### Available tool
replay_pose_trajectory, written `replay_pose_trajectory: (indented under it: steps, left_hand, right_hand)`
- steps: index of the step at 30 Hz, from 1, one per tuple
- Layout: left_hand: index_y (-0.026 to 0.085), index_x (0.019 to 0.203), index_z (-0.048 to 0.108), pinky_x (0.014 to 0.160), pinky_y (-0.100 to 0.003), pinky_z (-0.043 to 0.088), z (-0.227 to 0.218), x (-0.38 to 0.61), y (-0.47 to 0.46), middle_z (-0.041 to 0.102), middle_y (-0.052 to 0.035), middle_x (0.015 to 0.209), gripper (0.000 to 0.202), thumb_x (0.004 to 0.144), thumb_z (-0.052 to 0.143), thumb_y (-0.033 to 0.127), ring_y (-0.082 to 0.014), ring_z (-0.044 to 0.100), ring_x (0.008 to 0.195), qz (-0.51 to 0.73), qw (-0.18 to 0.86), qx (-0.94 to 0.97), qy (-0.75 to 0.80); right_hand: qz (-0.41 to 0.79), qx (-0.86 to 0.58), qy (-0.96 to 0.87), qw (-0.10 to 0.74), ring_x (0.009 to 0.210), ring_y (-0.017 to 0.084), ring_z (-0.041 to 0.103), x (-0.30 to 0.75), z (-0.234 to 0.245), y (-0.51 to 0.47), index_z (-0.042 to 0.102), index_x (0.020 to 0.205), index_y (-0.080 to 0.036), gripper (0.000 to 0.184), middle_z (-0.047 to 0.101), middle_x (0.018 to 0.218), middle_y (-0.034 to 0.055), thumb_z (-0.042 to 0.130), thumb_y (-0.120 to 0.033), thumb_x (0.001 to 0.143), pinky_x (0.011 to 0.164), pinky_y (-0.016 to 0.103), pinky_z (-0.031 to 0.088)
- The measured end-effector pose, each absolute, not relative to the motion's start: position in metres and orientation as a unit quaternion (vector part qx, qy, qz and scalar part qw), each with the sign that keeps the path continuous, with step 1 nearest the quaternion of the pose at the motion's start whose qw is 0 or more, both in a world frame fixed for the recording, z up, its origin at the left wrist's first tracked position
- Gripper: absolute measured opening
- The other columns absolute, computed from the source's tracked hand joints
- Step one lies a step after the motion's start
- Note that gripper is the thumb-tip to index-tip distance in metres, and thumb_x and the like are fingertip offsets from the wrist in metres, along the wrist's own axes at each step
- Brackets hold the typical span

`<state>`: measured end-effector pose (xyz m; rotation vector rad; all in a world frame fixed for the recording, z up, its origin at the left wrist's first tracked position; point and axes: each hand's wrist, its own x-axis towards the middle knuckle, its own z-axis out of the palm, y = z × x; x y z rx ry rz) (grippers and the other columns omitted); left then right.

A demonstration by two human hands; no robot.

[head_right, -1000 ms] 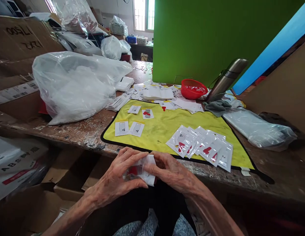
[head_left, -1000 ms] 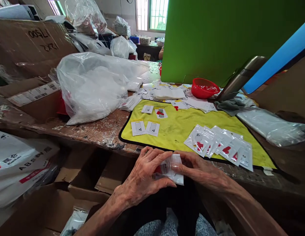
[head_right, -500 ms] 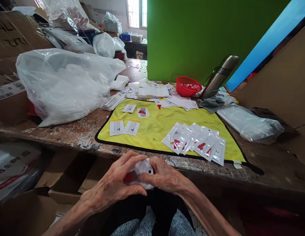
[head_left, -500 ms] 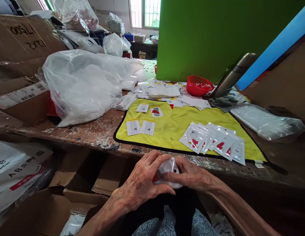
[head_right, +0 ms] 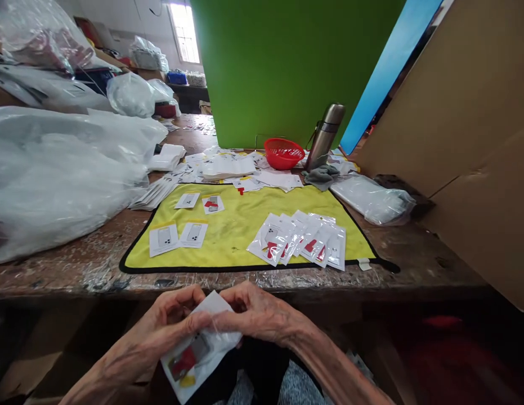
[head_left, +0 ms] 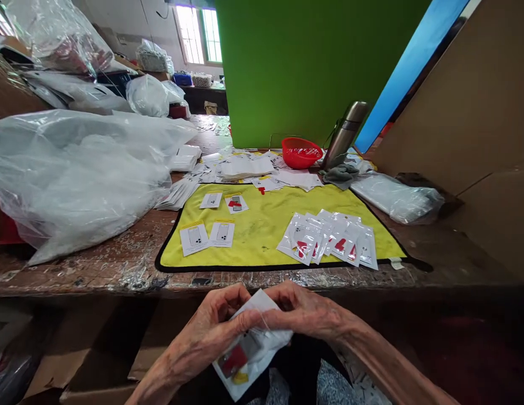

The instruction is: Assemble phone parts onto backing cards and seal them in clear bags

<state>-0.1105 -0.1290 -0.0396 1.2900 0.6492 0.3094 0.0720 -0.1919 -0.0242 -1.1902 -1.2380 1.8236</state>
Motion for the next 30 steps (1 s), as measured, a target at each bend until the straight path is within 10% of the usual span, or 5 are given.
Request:
replay_pose_trajectory:
  steps: [15,30]
  left_hand:
    - [0.015,0.071,0.058,0.052,-0.019,0.043,-0.028,-0.087,-0.14,0.061,-0.0005,0.068,0.037,0.068,0.075,0.048,-0.0092,0.053,0.056,0.173,0.768,0.491,0.374]
    - [0.014,0.069,0.055,0.054,-0.019,0.038,0.0,-0.018,-0.06,0.056,0.0016,0.062,0.029,0.076,0.064,0.041,-0.0084,0.052,0.055,0.234,0.649,0.625,0.365]
  right_hand:
    - [0.472,-0.595,-0.508,0.405,0.06,0.008,0.034,0.068,-0.018,-0.212,0.039,0.061,-0.018,0.035,0.036,0.062,-0.0055,0.055,-0.038,0.085,0.052,0.022,0.025]
    - [0.437,-0.633,-0.455,0.449,0.05,0.01,0.04,0.146,-0.004,-0.175,0.054,0.07,-0.018,0.042,0.047,0.057,-0.0034,0.056,-0.059,0.075,0.049,0.024,0.033]
